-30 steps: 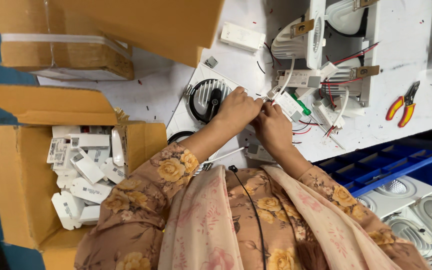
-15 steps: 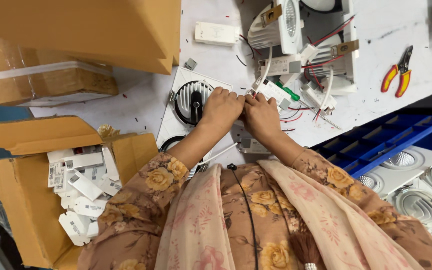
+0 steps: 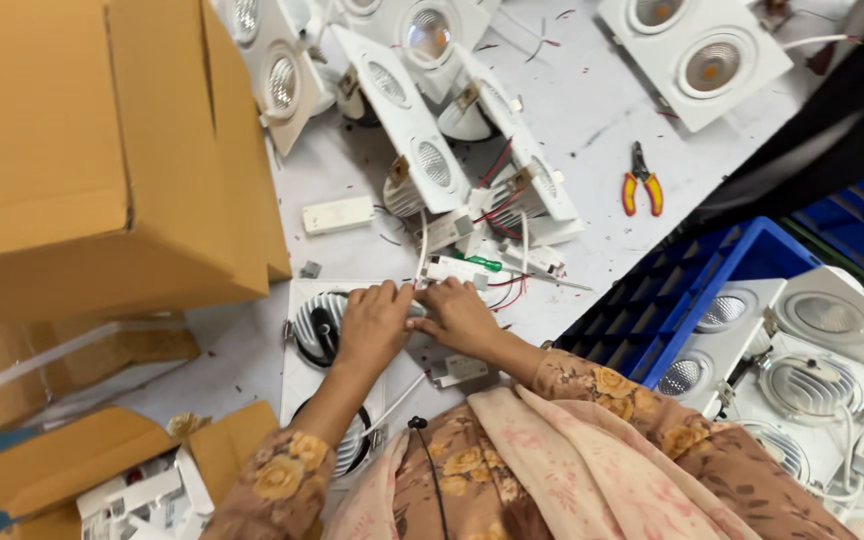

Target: The person assembles electrical light fixtures by connecting wires to drivers and inserting the light components into housing units.

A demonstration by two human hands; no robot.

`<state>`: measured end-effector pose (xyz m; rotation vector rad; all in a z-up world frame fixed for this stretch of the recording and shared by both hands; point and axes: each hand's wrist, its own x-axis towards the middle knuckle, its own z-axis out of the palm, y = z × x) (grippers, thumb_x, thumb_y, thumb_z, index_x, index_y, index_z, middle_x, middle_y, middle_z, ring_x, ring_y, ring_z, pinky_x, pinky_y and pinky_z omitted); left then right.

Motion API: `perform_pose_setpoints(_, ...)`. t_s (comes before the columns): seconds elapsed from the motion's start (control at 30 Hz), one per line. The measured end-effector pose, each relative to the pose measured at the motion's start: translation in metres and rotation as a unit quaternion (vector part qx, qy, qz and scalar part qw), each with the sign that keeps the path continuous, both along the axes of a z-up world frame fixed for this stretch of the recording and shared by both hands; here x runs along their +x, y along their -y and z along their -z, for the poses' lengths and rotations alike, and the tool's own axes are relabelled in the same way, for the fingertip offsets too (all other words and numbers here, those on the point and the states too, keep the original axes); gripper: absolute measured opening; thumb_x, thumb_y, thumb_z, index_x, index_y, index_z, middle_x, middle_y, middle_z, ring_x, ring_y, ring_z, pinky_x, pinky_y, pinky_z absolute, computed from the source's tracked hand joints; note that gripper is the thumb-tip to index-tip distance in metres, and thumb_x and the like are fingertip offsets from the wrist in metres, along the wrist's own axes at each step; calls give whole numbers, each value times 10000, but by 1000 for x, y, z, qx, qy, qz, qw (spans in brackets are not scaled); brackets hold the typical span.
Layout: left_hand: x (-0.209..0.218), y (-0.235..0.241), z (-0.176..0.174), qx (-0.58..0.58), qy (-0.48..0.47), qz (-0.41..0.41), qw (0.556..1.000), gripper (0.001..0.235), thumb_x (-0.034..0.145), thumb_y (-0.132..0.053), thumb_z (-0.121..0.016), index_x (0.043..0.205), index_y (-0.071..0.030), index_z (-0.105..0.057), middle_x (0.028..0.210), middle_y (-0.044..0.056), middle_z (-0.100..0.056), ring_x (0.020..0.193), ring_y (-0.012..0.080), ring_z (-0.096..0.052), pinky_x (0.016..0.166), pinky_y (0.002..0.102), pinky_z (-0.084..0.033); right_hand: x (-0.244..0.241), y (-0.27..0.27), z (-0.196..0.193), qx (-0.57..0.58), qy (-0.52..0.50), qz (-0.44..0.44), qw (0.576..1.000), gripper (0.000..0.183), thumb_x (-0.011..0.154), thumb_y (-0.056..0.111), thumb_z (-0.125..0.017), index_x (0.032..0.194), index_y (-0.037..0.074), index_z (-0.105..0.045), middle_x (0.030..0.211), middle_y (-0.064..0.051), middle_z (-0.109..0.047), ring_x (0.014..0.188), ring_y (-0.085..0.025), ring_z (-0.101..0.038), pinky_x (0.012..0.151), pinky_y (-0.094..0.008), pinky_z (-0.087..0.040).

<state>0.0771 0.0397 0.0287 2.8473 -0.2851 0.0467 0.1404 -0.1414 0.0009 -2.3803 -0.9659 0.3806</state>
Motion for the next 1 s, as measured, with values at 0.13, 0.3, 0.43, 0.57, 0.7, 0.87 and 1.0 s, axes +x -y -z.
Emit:
perform_pose_setpoints(0.13,-3,0,-17,-41,52,-9,998,554,675,-223,-868,1143,-121,-590,970,75,-609,964,290,-651,849,424,-479,-4,0,5,69,-35,45,996,449,916,425,-702,1184,67,-675,1030,-132,-661,959,-344,-633,840,-465,-471)
perform_pose_setpoints(0.3,5,-4,-14,-88,-86,-22,992,552,660,-270,-887,1114,-81,-638,1017,147,-676,900,369,-673,776,464,-526,3,3,2,71,-54,30,996,507,837,448,-760,1140,51,-674,1060,-155,-660,940,-361,-650,793,-445,-517)
perform_pose_setpoints(0.43,15,-4,-2,-57,-158,-40,985,427,722,-316,-870,1016,-72,-681,964,150,-736,904,370,-714,786,474,-555,2,0,-1,62,-103,16,993,436,878,414,-726,1143,71,-681,1081,-139,-665,973,-333,-656,804,-437,-509)
perform_pose_setpoints(0.57,18,-5,2,-111,-197,-83,970,460,720,-313,-857,1069,-88,-659,898,167,-735,881,381,-712,768,484,-549,-2,4,-2,116,-227,54,966,372,931,391,-681,1108,64,-690,947,-103,-733,862,-254,-691,782,-387,-525)
perform_pose_setpoints(0.7,15,-6,12,-149,-173,-75,971,391,760,-280,-811,1035,-75,-624,892,187,-727,880,393,-708,763,485,-547,-14,-1,0,109,-254,117,954,379,930,383,-691,1155,79,-668,831,-67,-732,729,-166,-713,714,-334,-539)
perform_pose_setpoints(0.87,9,-4,21,-154,-140,-74,975,304,838,-244,-737,1026,-63,-581,904,200,-706,868,419,-689,739,507,-534,-18,-8,16,161,-287,162,930,357,941,381,-694,1076,51,-681,832,-70,-771,737,-132,-738,697,-292,-568)
perform_pose_setpoints(1.0,8,-1,22,-149,-133,-71,977,256,848,-201,-700,997,-48,-559,934,194,-694,891,417,-683,742,511,-531,-23,-12,24,166,-276,205,924,385,891,411,-711,1043,59,-687,830,-77,-783,743,-149,-767,682,-315,-583)
